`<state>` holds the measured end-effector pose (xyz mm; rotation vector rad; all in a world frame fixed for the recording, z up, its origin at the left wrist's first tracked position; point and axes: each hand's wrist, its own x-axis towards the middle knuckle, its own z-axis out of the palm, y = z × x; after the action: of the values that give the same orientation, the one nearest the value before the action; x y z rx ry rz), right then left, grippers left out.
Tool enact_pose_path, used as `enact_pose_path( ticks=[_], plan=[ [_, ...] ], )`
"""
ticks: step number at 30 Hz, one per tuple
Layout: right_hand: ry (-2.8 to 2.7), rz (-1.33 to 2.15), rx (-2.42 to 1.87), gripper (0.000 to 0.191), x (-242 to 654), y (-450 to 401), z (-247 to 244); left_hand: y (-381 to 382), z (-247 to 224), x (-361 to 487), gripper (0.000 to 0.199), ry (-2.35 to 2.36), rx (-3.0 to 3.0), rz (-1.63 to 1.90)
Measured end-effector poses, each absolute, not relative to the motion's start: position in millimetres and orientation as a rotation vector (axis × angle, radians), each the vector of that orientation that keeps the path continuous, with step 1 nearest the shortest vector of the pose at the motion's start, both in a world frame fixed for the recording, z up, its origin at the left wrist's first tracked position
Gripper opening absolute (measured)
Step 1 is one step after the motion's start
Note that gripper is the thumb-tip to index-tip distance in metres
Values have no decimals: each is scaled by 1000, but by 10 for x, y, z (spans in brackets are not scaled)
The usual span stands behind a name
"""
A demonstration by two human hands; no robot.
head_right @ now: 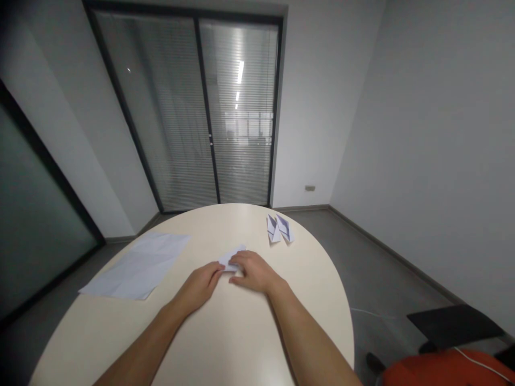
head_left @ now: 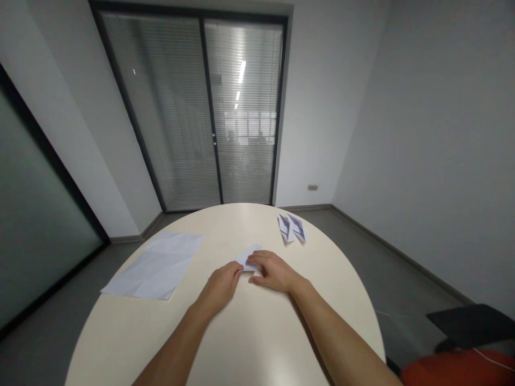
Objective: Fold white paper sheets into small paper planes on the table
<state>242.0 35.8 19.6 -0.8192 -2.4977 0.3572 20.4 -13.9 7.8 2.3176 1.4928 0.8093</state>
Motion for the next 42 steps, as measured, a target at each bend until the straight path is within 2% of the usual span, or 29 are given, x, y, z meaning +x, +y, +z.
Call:
enact_pose_path(
  ticks=[4,10,15,19,30,42],
  plan=[
    [-2469,301,-951,27,2447,389,149,-137,70,189,25,1448,2258,854],
    [-2451,240,-1022,17,2484,439,142,-145,119,206,27,1477,2189,926],
    [-2419,219,-1123,18,2479,449,160,-111,58,187,18,1459,2132,1041],
    [-2381,224,-1138,21,2474,453,157,-81,-5,152,24,1493,2160,1066],
    [-2243,296,-1110,25,2473,439,151,-4,-30,85,20,1776,2018,1143],
    [-2094,439,-1273,35,2493,445,118,-26,17,74,22,2036,1850,985]
  ],
)
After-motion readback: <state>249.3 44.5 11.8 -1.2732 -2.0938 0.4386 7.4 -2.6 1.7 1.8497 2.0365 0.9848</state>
